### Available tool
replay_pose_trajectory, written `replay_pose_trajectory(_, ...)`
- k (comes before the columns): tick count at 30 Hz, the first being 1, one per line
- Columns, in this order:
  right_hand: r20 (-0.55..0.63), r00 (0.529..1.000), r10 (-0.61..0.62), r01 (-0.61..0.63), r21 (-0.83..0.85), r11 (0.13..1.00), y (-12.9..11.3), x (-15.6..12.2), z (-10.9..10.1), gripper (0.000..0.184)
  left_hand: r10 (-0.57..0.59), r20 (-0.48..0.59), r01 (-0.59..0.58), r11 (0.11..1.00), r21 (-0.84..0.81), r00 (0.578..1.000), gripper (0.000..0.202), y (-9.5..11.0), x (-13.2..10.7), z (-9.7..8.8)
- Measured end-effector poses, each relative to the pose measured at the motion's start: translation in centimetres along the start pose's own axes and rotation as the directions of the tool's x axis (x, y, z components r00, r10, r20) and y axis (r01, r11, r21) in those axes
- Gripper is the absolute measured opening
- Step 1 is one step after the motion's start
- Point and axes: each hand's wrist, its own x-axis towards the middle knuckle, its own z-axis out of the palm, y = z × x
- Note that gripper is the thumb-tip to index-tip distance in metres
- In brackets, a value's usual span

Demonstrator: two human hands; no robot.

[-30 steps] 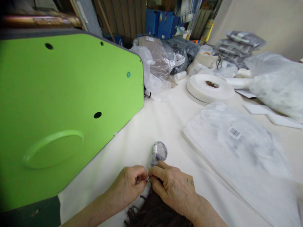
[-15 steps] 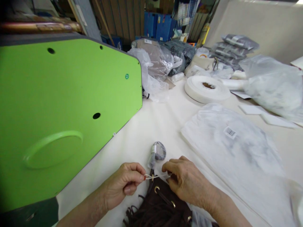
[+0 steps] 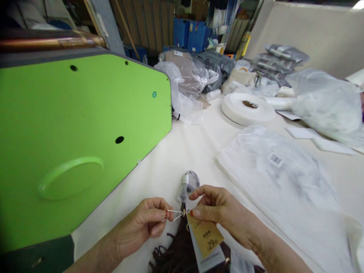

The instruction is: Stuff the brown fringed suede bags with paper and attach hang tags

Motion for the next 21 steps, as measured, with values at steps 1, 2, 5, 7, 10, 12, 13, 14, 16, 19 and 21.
replay_pose_trajectory(1, 0.011, 0.999, 0.03, -0.03, 0.063, 0.998, 0.3, -0.3, 0.7, 0.045, -0.007, 0.015, 0.008, 0.999, -0.039, 1.0, 0.022, -0.1, -0.2, -0.1)
replay_pose_trajectory(2, 0.025, 0.998, 0.057, -0.059, 0.107, 0.992, 0.8, -0.5, 1.3, 0.047, -0.013, 0.027, 0.015, 0.997, -0.071, 1.0, 0.024, -0.3, -0.4, -0.1)
replay_pose_trajectory(5, 0.051, 0.994, 0.096, -0.104, 0.179, 0.978, 2.5, -1.2, 2.9, 0.047, -0.032, 0.042, 0.035, 0.997, -0.074, 0.999, 0.031, -1.0, -1.4, -0.2)
replay_pose_trajectory(7, 0.013, 0.996, 0.094, -0.094, 0.21, 0.973, 3.4, -1.3, 3.7, 0.045, -0.043, 0.04, 0.043, 0.999, -0.002, 0.998, 0.037, -1.4, -2.2, -0.3)
replay_pose_trajectory(10, -0.093, 0.993, 0.071, -0.05, 0.206, 0.977, 4.0, -1.0, 4.5, 0.042, -0.054, 0.06, 0.046, 0.99, 0.131, 0.997, 0.045, -1.7, -3.3, -0.6)
replay_pose_trajectory(12, -0.193, 0.981, 0.033, 0.001, 0.173, 0.985, 4.1, -0.6, 5.0, 0.04, -0.061, 0.115, 0.035, 0.975, 0.219, 0.992, 0.046, -2.1, -3.9, -1.1)
replay_pose_trajectory(13, -0.244, 0.97, 0.013, 0.027, 0.159, 0.987, 4.1, -0.4, 5.2, 0.04, -0.063, 0.141, 0.024, 0.965, 0.259, 0.988, 0.046, -2.3, -4.0, -1.3)
replay_pose_trajectory(14, -0.291, 0.957, -0.005, 0.05, 0.147, 0.988, 4.2, -0.2, 5.5, 0.04, -0.06, 0.165, 0.009, 0.956, 0.292, 0.984, 0.045, -2.7, -4.1, -1.5)
replay_pose_trajectory(16, -0.357, 0.933, -0.037, 0.091, 0.135, 0.987, 4.6, 0.1, 6.0, 0.039, -0.019, 0.218, -0.05, 0.951, 0.305, 0.976, 0.044, -3.7, -4.2, -1.9)
replay_pose_trajectory(19, -0.41, 0.906, -0.104, 0.161, 0.107, 0.981, 5.4, 0.4, 6.5, 0.032, 0.056, 0.288, -0.117, 0.972, 0.202, 0.956, 0.049, -5.7, -4.0, -2.1)
replay_pose_trajectory(21, -0.435, 0.889, -0.141, 0.192, 0.075, 0.978, 6.0, 0.4, 6.8, 0.028, 0.045, 0.323, -0.101, 0.982, 0.159, 0.945, 0.058, -6.6, -3.9, -2.0)
